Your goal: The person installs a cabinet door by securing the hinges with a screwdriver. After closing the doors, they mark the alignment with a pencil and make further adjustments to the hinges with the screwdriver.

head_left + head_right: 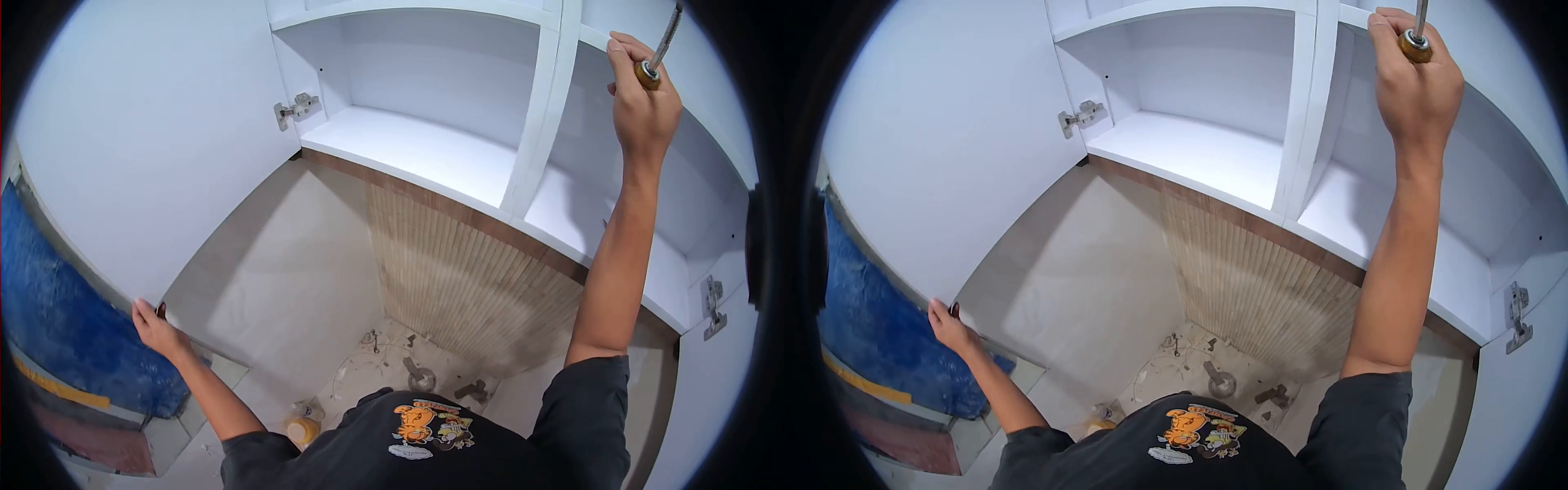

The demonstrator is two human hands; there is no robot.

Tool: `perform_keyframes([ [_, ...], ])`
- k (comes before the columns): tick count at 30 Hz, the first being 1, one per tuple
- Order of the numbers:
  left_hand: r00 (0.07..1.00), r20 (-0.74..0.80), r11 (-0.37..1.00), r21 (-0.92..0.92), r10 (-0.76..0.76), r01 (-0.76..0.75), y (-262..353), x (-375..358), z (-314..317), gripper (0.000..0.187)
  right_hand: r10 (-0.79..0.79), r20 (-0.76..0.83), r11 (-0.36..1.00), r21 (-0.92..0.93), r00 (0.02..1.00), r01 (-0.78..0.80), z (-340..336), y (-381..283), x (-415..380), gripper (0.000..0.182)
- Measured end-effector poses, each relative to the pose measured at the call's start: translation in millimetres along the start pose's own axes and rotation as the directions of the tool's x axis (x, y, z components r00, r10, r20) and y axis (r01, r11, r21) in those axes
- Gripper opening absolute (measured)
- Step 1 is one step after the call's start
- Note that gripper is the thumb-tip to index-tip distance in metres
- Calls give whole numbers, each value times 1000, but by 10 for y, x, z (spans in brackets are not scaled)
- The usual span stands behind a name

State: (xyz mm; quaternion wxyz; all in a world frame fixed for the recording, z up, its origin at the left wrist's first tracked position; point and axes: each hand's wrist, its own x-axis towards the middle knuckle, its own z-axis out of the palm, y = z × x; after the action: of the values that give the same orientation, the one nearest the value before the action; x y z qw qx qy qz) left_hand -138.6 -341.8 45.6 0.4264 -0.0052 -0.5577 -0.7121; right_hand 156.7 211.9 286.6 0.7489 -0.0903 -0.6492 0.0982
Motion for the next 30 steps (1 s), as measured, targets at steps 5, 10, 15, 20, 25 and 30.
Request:
perform_keyframes([
  [5,964,225,987,-99,144,-124,132,-444,-349,37,33,19,999,29,999,-33,-5,-11,12,16],
  [10,787,554,863,-502,271,57,283,-908,-227,40,62,151,980,178,987,-89,-157,-196,32,18],
  [15,574,819,816,-339,11,468,433,-1774,360,35,210,109,925,299,972,-234,-604,-224,-235,23],
  [20,173,971,880,-222,163,421,951,-2483,1294,20,403,135,904,95,905,-417,-1251,-264,-727,24],
  [25,15,963,833,-239,268,498,927,-2866,1925,20,621,69,784,-48,781,-619,-1911,-178,-1239,22],
  [30,-2,950,861,-281,311,424,904,-3060,2148,19,664,-40,702,-311,747,-641,-2517,-446,-1994,17],
])
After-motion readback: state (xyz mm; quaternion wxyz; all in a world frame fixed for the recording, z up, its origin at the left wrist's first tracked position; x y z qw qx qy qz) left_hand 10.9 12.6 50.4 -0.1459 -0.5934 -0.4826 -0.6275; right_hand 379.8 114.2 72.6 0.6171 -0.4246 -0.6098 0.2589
